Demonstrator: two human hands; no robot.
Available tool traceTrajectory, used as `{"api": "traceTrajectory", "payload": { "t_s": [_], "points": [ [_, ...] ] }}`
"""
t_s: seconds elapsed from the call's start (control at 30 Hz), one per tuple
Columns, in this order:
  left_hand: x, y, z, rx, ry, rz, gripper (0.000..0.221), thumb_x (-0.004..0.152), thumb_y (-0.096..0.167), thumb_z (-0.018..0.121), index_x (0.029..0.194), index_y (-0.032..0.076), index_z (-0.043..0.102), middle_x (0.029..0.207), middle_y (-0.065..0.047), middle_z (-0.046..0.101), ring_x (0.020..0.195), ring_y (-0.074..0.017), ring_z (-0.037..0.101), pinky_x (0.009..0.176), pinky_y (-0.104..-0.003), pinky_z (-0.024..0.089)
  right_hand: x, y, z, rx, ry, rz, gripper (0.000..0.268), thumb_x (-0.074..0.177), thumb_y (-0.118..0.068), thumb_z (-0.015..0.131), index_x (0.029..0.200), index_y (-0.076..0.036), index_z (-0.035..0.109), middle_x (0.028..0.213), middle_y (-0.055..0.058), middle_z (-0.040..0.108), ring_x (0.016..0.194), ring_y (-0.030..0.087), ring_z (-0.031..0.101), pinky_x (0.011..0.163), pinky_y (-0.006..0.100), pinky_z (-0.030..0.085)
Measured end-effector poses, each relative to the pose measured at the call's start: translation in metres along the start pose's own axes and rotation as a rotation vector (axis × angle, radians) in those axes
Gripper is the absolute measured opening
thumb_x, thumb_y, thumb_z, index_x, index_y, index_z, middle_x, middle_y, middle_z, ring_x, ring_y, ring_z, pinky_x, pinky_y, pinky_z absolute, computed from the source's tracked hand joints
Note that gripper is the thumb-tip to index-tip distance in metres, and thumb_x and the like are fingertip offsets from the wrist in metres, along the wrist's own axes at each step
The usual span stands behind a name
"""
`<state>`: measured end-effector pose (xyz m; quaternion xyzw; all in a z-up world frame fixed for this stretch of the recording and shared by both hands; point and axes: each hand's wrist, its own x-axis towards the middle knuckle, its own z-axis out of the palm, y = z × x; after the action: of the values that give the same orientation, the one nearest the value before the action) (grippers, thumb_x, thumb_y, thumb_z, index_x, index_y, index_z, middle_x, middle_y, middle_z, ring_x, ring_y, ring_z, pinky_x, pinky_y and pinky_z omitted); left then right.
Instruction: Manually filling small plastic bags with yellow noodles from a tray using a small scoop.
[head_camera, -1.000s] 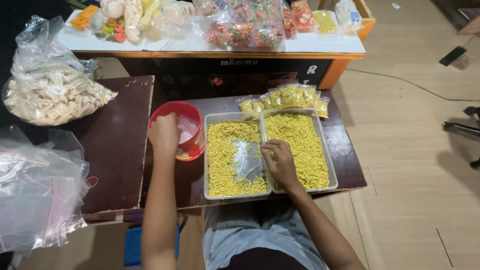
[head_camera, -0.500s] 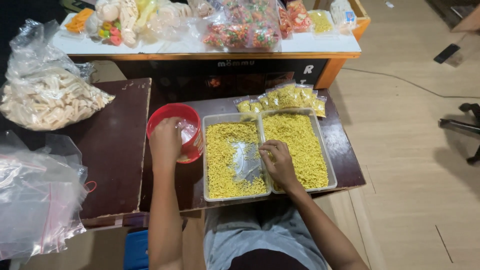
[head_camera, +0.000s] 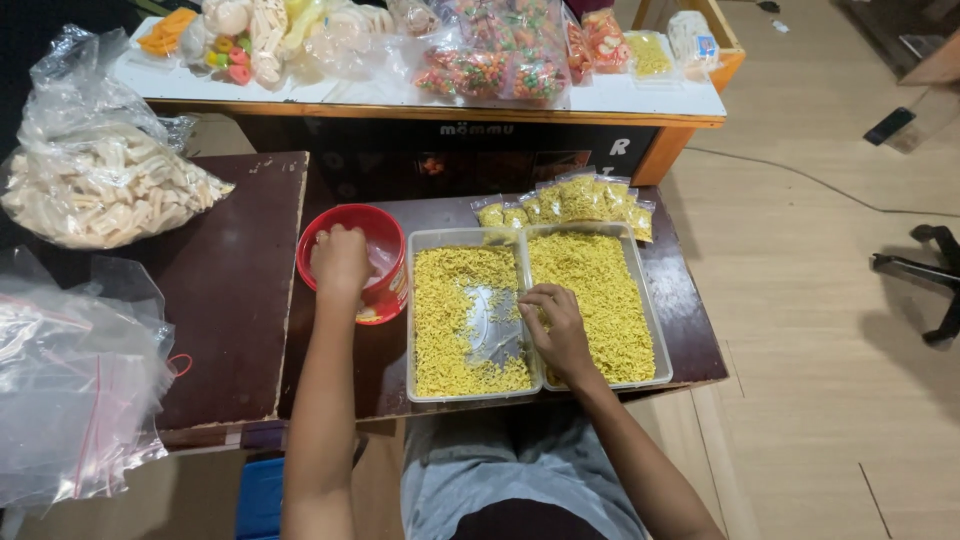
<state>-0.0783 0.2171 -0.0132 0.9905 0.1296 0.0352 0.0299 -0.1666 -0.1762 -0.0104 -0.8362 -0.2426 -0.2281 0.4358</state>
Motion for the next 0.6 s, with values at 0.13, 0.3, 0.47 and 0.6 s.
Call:
{"api": "traceTrajectory", "payload": {
  "t_s": [0.13, 0.3, 0.47, 0.6],
  "points": [
    [-0.051, 0.021, -0.068, 0.060, 0.140, 0.035, 0.024, 0.078, 0.019, 0.082, 0.100, 0.011, 0.079, 0.087, -0.012, 0.072, 0.097, -0.0375, 0.070, 0.079, -0.048, 0.060, -0.004, 0.009, 0.005, -0.003, -0.020, 0.042, 0.007, 0.097, -0.017, 0.072, 0.101, -0.014, 0.076, 0.101, 0.005, 0.068, 0.108, 0.027, 0.065, 0.094, 0.041, 0.054],
    [-0.111, 0.027, -0.109, -0.135, 0.877, 0.013, 0.024, 0.075, 0.023, 0.091, 0.089, 0.022, 0.072, 0.078, 0.002, 0.068, 0.091, -0.0214, 0.071, 0.076, -0.036, 0.057, -0.002, 0.003, 0.001, -0.003, -0.017, 0.034, 0.007, 0.096, -0.018, 0.073, 0.102, -0.015, 0.076, 0.101, 0.005, 0.068, 0.109, 0.028, 0.065, 0.094, 0.041, 0.053],
    [-0.166, 0.082, -0.128, -0.093, 1.355, 0.214, 0.012, 0.096, 0.017, 0.078, 0.085, 0.017, 0.075, 0.087, -0.004, 0.070, 0.086, -0.0280, 0.070, 0.074, -0.037, 0.056, 0.001, -0.001, -0.002, 0.074, 0.019, 0.055, 0.009, 0.096, -0.016, 0.072, 0.104, -0.015, 0.077, 0.102, 0.005, 0.070, 0.108, 0.028, 0.066, 0.092, 0.042, 0.054],
    [-0.173, 0.121, -0.042, -0.283, 1.267, 0.525, 0.012, 0.090, 0.015, 0.078, 0.093, 0.026, 0.079, 0.087, 0.001, 0.074, 0.084, -0.0254, 0.073, 0.071, -0.035, 0.056, 0.004, -0.009, -0.006, 0.299, -0.025, 0.103, 0.013, 0.099, -0.019, 0.069, 0.105, -0.015, 0.080, 0.097, 0.009, 0.074, 0.099, 0.029, 0.070, 0.087, 0.042, 0.057]
  ]
}}
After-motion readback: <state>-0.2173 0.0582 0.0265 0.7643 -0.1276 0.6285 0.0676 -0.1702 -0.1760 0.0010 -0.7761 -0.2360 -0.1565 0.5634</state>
